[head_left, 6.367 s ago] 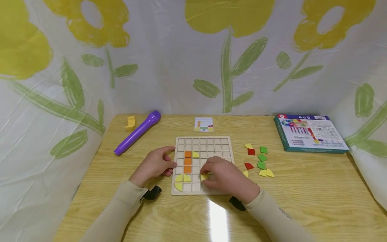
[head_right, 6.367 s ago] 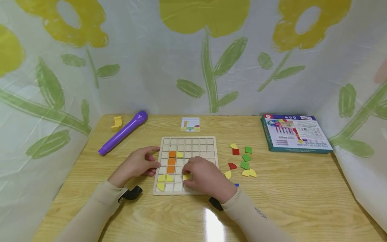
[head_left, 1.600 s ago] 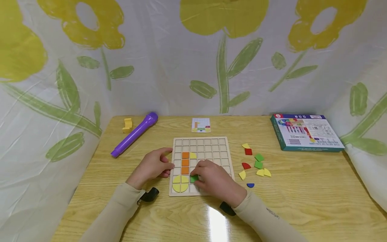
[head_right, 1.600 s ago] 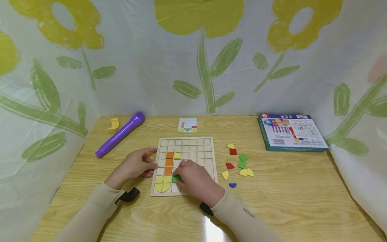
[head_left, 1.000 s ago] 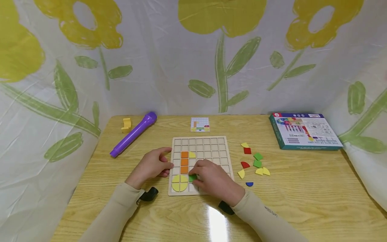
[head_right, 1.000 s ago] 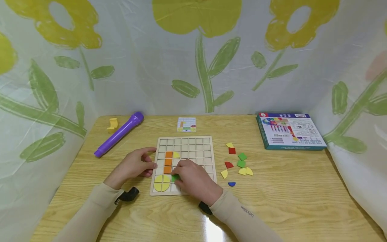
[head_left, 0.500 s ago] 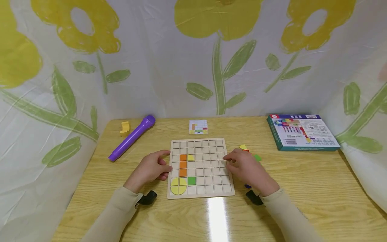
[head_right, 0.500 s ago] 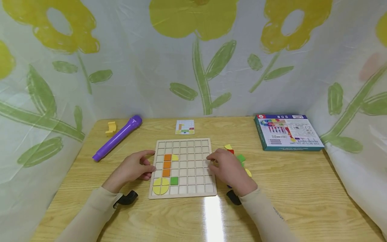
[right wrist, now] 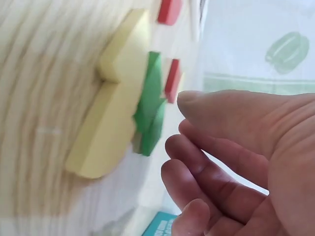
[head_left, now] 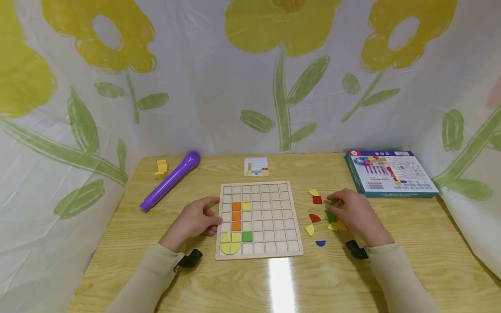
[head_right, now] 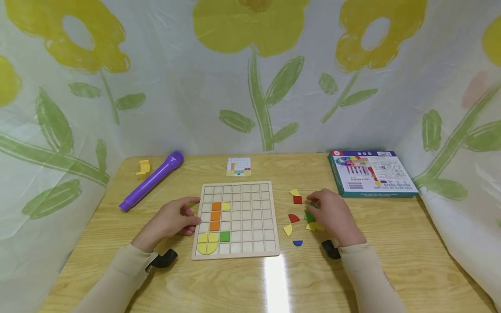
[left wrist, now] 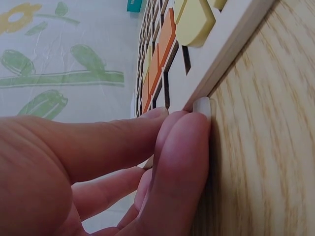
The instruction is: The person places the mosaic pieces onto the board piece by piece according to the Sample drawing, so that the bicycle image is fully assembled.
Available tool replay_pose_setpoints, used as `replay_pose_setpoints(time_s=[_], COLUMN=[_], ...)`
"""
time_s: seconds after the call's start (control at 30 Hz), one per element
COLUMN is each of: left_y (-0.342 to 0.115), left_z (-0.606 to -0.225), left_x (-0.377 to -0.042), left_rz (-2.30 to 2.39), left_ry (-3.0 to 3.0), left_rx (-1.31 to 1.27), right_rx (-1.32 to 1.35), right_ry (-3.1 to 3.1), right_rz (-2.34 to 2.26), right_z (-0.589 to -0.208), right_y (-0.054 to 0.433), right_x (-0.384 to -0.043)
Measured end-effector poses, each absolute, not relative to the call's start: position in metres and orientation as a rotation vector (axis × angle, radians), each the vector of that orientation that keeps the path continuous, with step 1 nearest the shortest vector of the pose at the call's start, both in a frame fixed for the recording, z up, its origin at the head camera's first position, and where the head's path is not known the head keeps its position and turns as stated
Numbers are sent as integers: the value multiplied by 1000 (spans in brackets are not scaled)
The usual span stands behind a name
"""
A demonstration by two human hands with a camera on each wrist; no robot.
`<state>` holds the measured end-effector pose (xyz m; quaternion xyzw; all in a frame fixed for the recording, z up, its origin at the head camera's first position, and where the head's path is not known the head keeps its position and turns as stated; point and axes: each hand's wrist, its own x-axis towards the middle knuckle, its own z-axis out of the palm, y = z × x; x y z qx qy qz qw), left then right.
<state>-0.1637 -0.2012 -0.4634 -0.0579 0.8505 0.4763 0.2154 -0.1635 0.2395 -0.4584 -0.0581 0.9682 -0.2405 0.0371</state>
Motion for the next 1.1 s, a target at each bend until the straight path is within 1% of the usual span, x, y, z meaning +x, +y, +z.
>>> replay_pose_setpoints(time_s=[0.4, 0.7, 1.1], left_y=[-201, -202, -203], left_z=[-464, -464, -465], left_x=[-164, -164, -164], left_rz=[1333, 1330, 1354], left_ry=[2356, 2365, 2347], left_rx=[-152, -142, -132], right_rx=[-160, -95, -92], right_ry=[2952, 2896, 2841], right_rz=[-733, -740, -736], right_z=[-466, -464, -460], right_y=[247, 255, 262], right_x=[-166, -171, -172])
